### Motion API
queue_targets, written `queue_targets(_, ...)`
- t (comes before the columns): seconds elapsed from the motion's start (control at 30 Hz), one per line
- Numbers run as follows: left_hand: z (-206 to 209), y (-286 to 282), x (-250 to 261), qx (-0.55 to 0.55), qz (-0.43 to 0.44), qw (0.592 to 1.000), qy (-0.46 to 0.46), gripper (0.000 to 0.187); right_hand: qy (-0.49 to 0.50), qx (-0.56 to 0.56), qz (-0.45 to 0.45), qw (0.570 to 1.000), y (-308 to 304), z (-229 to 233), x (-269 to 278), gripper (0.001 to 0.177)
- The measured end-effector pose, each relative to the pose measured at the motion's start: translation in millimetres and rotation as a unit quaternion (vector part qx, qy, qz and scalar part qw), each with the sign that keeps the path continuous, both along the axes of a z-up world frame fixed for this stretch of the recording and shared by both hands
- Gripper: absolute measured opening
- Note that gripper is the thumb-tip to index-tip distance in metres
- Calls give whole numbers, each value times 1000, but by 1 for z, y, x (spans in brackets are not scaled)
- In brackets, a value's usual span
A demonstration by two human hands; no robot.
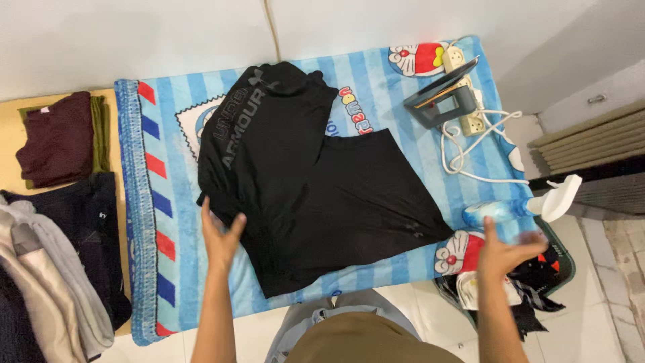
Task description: The person irons several garments on a table covered with a Doraemon towel. They spray water on a beige shirt, a black long-sleeve top, and black shorts, then iron each item and fold it. The person retrieves clothes from a laundry basket and places the finished items on a stack.
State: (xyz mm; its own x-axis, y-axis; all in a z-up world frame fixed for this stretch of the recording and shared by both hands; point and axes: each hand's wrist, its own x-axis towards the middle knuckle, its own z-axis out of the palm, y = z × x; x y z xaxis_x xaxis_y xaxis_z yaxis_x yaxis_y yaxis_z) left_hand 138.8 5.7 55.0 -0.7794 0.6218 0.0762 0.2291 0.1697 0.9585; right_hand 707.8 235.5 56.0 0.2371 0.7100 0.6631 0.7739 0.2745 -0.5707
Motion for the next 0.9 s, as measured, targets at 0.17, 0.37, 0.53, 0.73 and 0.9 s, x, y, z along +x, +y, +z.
queue_targets(0.17, -60, 41, -68, -30, 121, 990, -59, 64, 132, -75, 174, 973, 80, 64, -8, 44)
queue_targets(0.37, -89, -2, -57, 146, 190, 964, -114, 85, -15, -66, 260, 963, 47, 123, -111, 40)
queue_targets(0.53, -55, -42, 35, 7, 127, 989, -75, 98, 274, -348, 564, 697, -34, 154, -200, 46)
queue_targets(0.73, -27, -74, 141, -1, 167, 982, -83, 83, 129, -369, 560, 730, -102, 168, -234, 17)
queue_targets(0.9, -34, -79, 157, 11, 172, 984, -39, 72, 168, -320, 509, 781, -76, 170, -220, 19)
